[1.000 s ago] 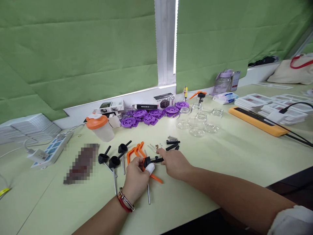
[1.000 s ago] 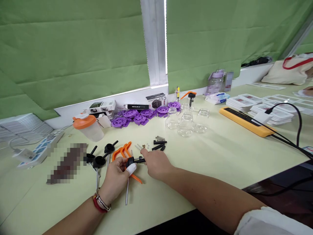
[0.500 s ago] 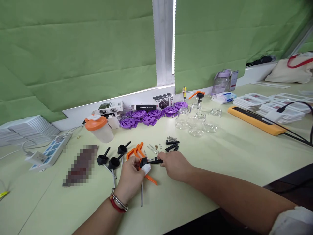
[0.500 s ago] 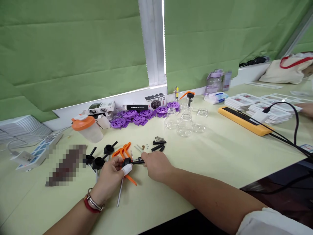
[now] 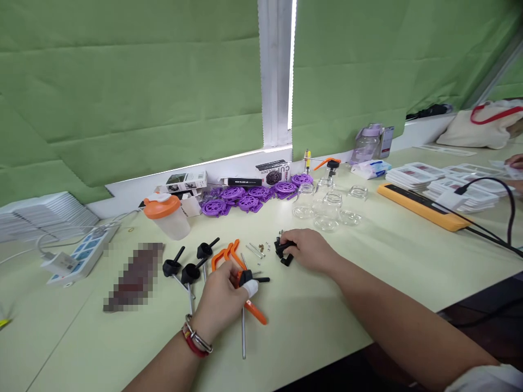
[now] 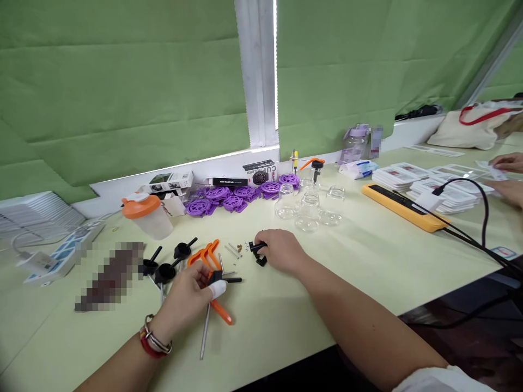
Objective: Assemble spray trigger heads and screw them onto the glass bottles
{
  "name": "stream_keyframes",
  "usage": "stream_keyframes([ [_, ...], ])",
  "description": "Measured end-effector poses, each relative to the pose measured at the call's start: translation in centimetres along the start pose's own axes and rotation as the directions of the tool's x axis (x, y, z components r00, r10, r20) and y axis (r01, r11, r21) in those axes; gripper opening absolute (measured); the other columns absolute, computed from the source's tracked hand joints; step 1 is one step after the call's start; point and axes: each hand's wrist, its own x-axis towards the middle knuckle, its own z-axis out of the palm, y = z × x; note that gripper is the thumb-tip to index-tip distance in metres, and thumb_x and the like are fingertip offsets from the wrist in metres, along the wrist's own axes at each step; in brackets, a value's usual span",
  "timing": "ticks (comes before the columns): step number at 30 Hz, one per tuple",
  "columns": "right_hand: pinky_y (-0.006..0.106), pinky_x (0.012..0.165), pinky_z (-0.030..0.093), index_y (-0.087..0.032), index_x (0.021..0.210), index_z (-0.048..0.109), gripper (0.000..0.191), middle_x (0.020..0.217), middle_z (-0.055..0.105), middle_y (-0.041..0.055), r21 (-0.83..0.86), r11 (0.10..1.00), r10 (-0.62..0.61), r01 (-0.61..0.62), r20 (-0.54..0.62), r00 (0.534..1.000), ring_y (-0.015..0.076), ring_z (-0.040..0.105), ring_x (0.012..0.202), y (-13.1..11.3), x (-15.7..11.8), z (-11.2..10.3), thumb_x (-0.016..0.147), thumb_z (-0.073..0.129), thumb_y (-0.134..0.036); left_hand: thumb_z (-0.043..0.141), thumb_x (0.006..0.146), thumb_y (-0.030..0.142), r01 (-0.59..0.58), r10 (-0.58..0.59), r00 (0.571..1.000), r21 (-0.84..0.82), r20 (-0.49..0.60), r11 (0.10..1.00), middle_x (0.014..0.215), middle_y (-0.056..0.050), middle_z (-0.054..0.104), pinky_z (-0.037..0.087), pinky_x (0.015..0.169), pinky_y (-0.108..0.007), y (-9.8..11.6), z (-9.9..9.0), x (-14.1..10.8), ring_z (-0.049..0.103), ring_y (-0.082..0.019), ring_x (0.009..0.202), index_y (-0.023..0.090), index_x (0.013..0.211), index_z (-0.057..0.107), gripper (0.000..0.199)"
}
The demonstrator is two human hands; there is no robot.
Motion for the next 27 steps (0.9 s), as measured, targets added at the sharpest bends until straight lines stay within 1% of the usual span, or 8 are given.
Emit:
stream_keyframes([
  [5, 0.025, 0.066, 0.037, -0.024, 0.083, 0.066, 0.008, 0.088, 0.067, -0.0012, 0.088, 0.975, -0.215, 0.203, 0.161, 0.963, 0.016, 0.057, 0.08, 0.1, -0.4, 0.4, 0.076, 0.062, -0.023, 0.059, 0.071, 0.041, 0.01, 0.003, 0.999, 0.346, -0.037, 0.938, 0.058, 0.002, 0.051, 0.033, 0.048, -0.027, 0.2, -0.5, 0.1, 0.048, -0.015, 0.052, 0.022, 0.066, 0.042, 0.026],
  [11, 0.027, 0.066, 0.039, -0.023, 0.083, 0.068, 0.01, 0.088, 0.069, 0.0003, 0.024, 0.961, -0.274, 0.276, 0.221, 0.936, 0.0181, 0.059, 0.08, -0.1, -0.9, 0.9, 0.074, 0.063, -0.025, 0.051, 0.075, 0.051, 0.08, -0.023, 0.994, 0.597, -0.103, 0.798, 0.064, -0.001, 0.057, 0.03, 0.047, -0.027, 0.5, -1.7, 0.2, 0.054, -0.018, 0.058, 0.022, 0.07, 0.045, 0.03],
  [13, 0.027, 0.067, 0.039, -0.023, 0.083, 0.069, 0.011, 0.088, 0.069, 0.0006, 0.012, 0.957, -0.286, 0.29, 0.221, 0.933, 0.0187, 0.059, 0.081, -0.1, -1.0, 0.9, 0.073, 0.063, -0.025, 0.049, 0.077, 0.051, 0.073, 0.036, 0.989, 0.675, -0.147, 0.735, 0.072, -0.002, 0.059, 0.029, 0.046, -0.027, 1.0, -1.6, -0.3, 0.055, -0.019, 0.06, 0.021, 0.075, 0.047, 0.03],
  [16, 0.027, 0.067, 0.039, -0.023, 0.082, 0.069, 0.012, 0.087, 0.069, 0.0003, -0.007, 0.949, -0.306, 0.316, 0.221, 0.926, 0.019, 0.06, 0.082, -0.1, -1.0, 0.8, 0.072, 0.062, -0.025, 0.046, 0.081, 0.047, -0.001, 0.199, 0.965, 0.756, -0.171, 0.654, 0.086, -0.006, 0.06, 0.033, 0.05, -0.028, 1.9, -0.8, -1.2, 0.057, -0.021, 0.071, 0.02, 0.085, 0.052, 0.028],
  [19, 0.026, 0.065, 0.038, -0.023, 0.081, 0.069, 0.012, 0.083, 0.07, 0.0, -0.019, 0.945, -0.313, 0.326, 0.235, 0.92, 0.0183, 0.06, 0.078, -0.1, -1.1, 0.8, 0.071, 0.063, -0.027, 0.044, 0.085, 0.036, -0.204, 0.368, 0.929, 0.784, -0.033, 0.586, 0.095, -0.008, 0.06, 0.04, 0.062, -0.03, 3.2, 0.7, -1.9, 0.056, -0.023, 0.085, 0.019, 0.089, 0.057, 0.022],
  [22, 0.025, 0.061, 0.036, -0.024, 0.081, 0.069, 0.013, 0.078, 0.069, -0.0006, -0.015, 0.944, -0.316, 0.329, 0.245, 0.917, 0.0167, 0.058, 0.072, 0.0, -1.2, 0.9, 0.071, 0.063, -0.029, 0.045, 0.085, 0.024, -0.38, 0.395, 0.902, 0.753, 0.174, 0.537, 0.091, -0.007, 0.06, 0.041, 0.066, -0.031, 4.2, 2.6, -1.8, 0.056, -0.021, 0.084, 0.019, 0.084, 0.061, 0.017],
  [24, 0.024, 0.06, 0.035, -0.023, 0.081, 0.069, 0.013, 0.077, 0.069, -0.0005, 0.0, 0.94, -0.33, 0.341, 0.247, 0.911, 0.0161, 0.058, 0.071, 0.1, -1.2, 0.8, 0.07, 0.065, -0.028, 0.044, 0.083, 0.017, -0.416, 0.37, 0.897, 0.74, 0.24, 0.528, 0.087, -0.006, 0.059, 0.04, 0.064, -0.03, 4.5, 3.8, -1.4, 0.056, -0.021, 0.082, 0.019, 0.082, 0.062, 0.018],
  [27, 0.023, 0.059, 0.035, -0.022, 0.081, 0.069, 0.014, 0.077, 0.068, -0.0006, 0.037, 0.929, -0.365, 0.368, 0.254, 0.896, 0.0147, 0.057, 0.07, 0.2, -1.1, 0.6, 0.069, 0.066, -0.028, 0.044, 0.083, 0.016, -0.389, 0.319, 0.915, 0.747, 0.246, 0.54, 0.085, -0.007, 0.06, 0.04, 0.062, -0.029, 4.3, 4.9, -0.6, 0.057, -0.021, 0.081, 0.018, 0.081, 0.063, 0.02],
])
